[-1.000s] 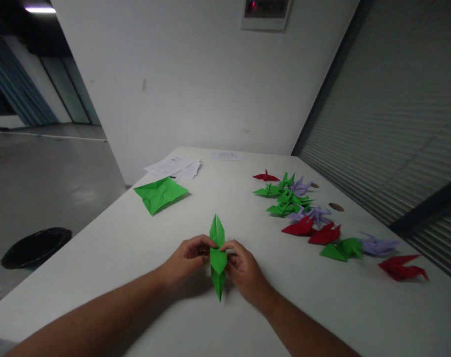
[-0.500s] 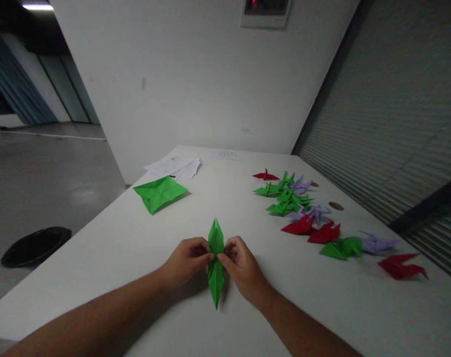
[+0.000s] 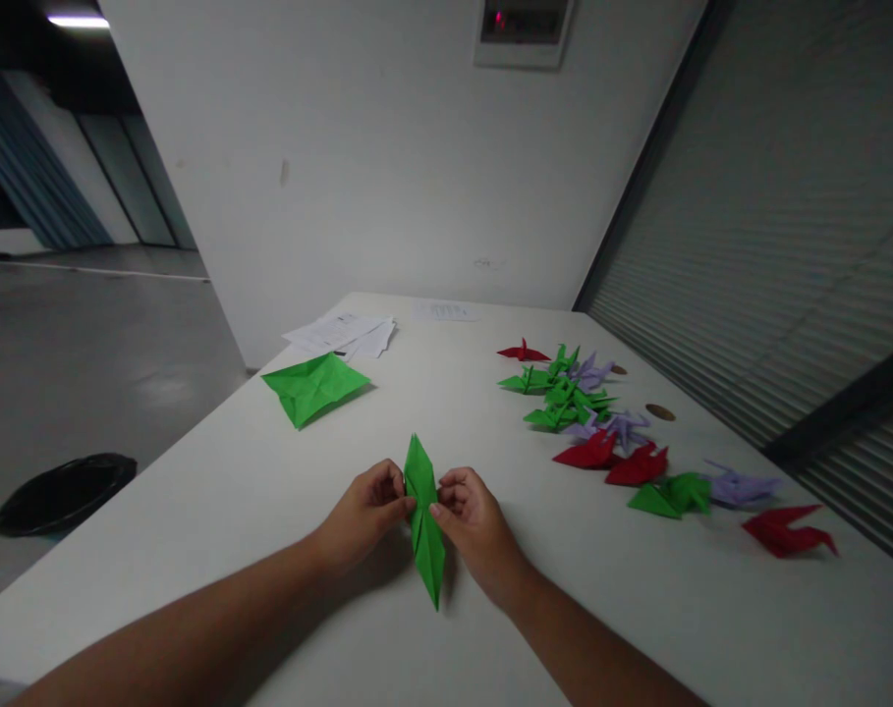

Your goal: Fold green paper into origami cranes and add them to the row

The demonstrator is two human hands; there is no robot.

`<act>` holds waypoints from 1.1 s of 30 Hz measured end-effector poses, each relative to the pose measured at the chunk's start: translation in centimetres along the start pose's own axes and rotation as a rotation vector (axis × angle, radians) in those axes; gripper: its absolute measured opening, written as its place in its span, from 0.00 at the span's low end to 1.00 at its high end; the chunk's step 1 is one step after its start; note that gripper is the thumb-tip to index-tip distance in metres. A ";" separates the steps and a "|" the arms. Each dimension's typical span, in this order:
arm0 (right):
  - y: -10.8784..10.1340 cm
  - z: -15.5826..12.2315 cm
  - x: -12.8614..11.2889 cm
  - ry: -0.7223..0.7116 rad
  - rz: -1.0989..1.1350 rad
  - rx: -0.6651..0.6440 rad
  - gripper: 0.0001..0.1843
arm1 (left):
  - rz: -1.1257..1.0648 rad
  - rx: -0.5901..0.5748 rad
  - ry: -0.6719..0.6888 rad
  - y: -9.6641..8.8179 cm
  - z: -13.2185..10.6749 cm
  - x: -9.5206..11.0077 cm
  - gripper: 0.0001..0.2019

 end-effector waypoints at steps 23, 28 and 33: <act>-1.8 -0.4 -4.8 -0.339 -0.269 0.239 0.12 | 0.553 -0.068 0.499 0.3 -1.6 3.8 0.11; -0.5 -2.2 -8.4 -0.657 -0.445 0.188 0.06 | 0.588 -0.154 0.600 1.7 -2.3 4.4 0.08; 0.6 -3.4 -9.2 -0.824 -0.564 0.139 0.11 | 0.490 -0.199 0.460 1.8 -1.9 3.5 0.11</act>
Point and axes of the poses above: each hand's wrist, its own z-axis towards the middle knuckle, its own y-axis out of the palm, x = y × z, the point moved 9 cm from there along z, towards the middle knuckle, and after that the axes turned 14 degrees about x, right-handed, at the moved point
